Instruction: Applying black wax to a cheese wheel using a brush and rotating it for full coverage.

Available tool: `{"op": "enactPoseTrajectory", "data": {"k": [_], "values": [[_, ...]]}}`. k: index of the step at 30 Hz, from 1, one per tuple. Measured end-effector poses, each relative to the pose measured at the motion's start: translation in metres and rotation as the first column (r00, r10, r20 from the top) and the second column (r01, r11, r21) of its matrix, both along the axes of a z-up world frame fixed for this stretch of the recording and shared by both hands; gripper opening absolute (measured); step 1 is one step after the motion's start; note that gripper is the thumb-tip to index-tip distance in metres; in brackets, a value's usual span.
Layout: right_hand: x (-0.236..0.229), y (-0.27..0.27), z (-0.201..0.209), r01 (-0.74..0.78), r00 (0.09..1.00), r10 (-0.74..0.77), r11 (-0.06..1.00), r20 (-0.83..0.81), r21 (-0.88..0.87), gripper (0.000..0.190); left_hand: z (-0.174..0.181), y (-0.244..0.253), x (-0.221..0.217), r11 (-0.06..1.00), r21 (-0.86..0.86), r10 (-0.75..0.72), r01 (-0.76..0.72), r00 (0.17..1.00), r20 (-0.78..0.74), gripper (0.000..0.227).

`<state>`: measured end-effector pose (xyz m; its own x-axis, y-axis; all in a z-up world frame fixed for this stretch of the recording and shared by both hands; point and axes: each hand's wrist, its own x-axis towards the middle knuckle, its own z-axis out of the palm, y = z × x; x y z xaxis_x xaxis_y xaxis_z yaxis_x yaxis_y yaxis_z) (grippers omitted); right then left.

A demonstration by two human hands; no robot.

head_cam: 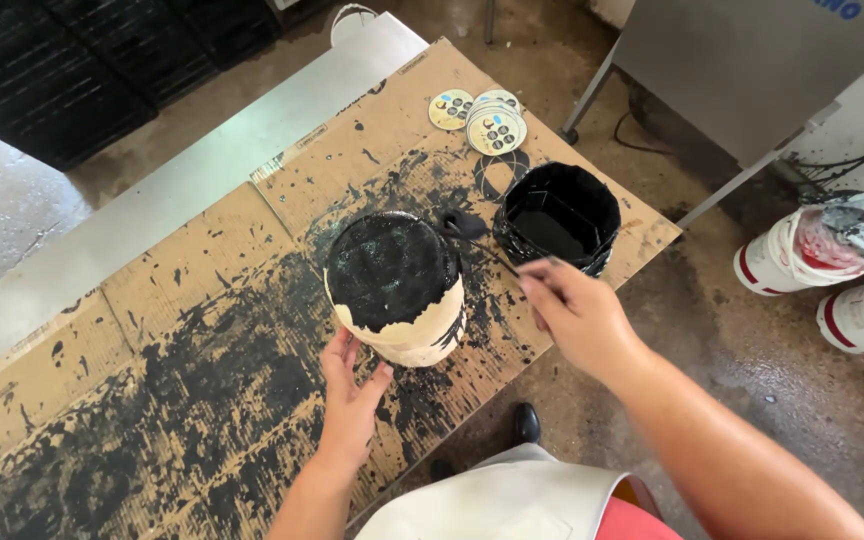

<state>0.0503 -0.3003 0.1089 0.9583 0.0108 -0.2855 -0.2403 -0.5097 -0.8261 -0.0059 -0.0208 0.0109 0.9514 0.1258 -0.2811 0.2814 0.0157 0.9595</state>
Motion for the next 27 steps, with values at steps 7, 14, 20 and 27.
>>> {"op": "enactPoseTrajectory", "data": {"k": [7, 14, 20, 27], "values": [[0.022, 0.027, 0.028, -0.216, 0.976, 0.217, 0.975, 0.02, -0.047, 0.023, -0.021, 0.006, -0.005, 0.999, 0.046, -0.013, 0.009, 0.995, 0.094, 0.077], [-0.008, 0.023, 0.034, -0.273, 0.962, 0.271, 0.937, -0.042, -0.22, 0.03, -0.003, 0.001, 0.0, 1.0, -0.005, 0.0, 0.0, 1.0, 0.006, 0.081], [0.025, 0.033, 0.018, -0.12, 0.98, 0.117, 0.993, -0.162, -0.011, 0.032, 0.0, -0.001, 0.0, 0.998, 0.064, -0.01, 0.01, 1.0, -0.007, 0.078], [-0.048, 0.017, -0.037, -0.148, 0.962, 0.137, 0.988, -0.237, -0.03, 0.038, 0.002, 0.002, -0.002, 0.998, 0.059, -0.032, 0.03, 0.999, 0.025, 0.081]]}}
